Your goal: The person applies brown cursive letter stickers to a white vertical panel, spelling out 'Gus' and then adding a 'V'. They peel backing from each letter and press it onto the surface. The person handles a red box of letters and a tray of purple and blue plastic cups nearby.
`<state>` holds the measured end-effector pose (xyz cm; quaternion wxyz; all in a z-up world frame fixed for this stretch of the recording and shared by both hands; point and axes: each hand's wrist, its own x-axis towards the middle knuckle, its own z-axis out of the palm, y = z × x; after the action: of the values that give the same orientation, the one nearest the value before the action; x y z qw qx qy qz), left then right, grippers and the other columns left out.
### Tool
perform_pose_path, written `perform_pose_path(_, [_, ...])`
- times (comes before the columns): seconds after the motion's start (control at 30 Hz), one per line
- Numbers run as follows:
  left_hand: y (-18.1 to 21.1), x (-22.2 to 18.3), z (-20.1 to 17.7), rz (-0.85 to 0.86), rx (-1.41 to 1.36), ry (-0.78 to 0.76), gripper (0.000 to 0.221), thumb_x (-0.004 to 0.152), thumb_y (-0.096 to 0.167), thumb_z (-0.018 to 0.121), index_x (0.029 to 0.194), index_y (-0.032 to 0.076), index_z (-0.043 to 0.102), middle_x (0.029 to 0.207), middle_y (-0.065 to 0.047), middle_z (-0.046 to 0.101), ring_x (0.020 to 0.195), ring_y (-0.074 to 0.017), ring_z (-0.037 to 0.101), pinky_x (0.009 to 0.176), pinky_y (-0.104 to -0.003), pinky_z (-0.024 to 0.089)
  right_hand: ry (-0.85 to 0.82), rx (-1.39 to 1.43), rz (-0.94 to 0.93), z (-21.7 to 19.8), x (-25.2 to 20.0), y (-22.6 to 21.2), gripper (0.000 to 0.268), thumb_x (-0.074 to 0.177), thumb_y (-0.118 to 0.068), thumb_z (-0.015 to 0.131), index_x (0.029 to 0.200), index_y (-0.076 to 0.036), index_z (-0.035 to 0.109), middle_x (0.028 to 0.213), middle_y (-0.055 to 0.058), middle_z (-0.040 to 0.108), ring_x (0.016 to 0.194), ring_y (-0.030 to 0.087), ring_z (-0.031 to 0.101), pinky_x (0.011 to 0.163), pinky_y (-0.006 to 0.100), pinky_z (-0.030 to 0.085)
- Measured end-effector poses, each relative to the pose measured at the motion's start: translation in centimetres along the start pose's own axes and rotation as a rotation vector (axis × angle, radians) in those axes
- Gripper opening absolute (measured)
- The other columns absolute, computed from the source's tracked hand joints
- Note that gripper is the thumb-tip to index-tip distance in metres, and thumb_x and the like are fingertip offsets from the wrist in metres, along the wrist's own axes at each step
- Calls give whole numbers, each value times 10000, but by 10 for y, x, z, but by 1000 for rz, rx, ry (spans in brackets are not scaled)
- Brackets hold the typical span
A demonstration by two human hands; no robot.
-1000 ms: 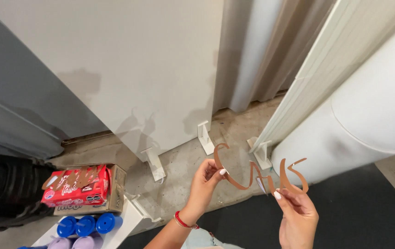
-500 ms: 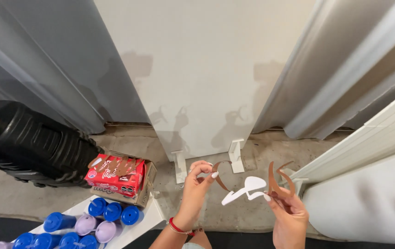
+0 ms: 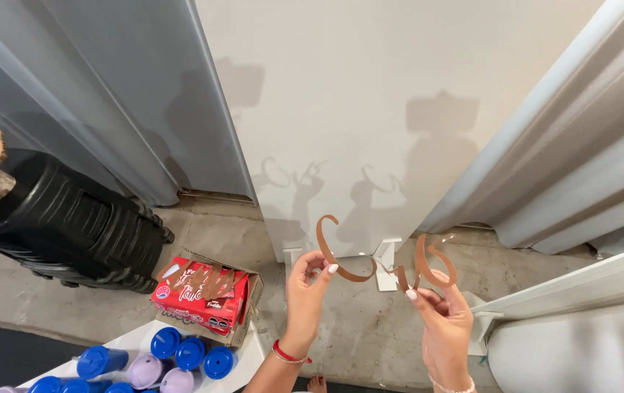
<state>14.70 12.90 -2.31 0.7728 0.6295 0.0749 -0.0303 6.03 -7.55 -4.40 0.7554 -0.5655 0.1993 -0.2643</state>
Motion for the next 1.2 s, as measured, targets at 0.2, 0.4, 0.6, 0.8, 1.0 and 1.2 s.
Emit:
perform_pose_path(0.2, [-13,40,-8,17,1,61,258,866,80,843,1080,158,723,903,14,708,924,-104,650,959,-288,462,-44,-60,-53,33,27,3,406,852,72,768,1240,-46,742,930,15,683,960,158,670,936,306,576])
perform_pose_path(0.4, [-57,103,-1,-117,-178,34,113,903,81,816,903,162,737,963,70,685,965,-95,574,931,-256,416,-121,-126,-74,58,81,18,245,923,22,729,1163,-30,736,986,42,704,927,149,629,909,295,542])
perform_pose_path(0.6, [-55,145,15,-142,-290,66,136,888,222,822,939,180,704,1070,82,654,1105,-108,569,1117,-316,370,-227,-73,-37,76,150,37,240,937,65,692,1133,-62,745,1048,32,718,1005,162,638,972,321,541])
perform_pose_path(0.8, [-71,214,50,-139,-342,191,189,829,298,863,875,217,698,1069,100,680,1125,-123,544,1105,-352,316,-328,44,-54,103,232,61,242,941,94,681,1125,-55,728,935,46,705,950,166,674,970,323,576])
perform_pose_path(1.0, [-60,247,71,9,-262,291,139,900,237,812,963,162,714,982,50,669,945,-93,575,975,-267,476,-383,-8,1,127,278,61,236,921,37,745,1103,-77,646,907,47,695,899,169,693,859,297,562])
perform_pose_path(1.2, [-60,254,78,99,-237,335,163,932,246,773,1031,137,704,1010,30,664,948,-102,569,936,-274,478,-486,70,-33,132,307,72,383,908,21,746,1195,-82,514,937,73,684,905,141,634,803,266,479])
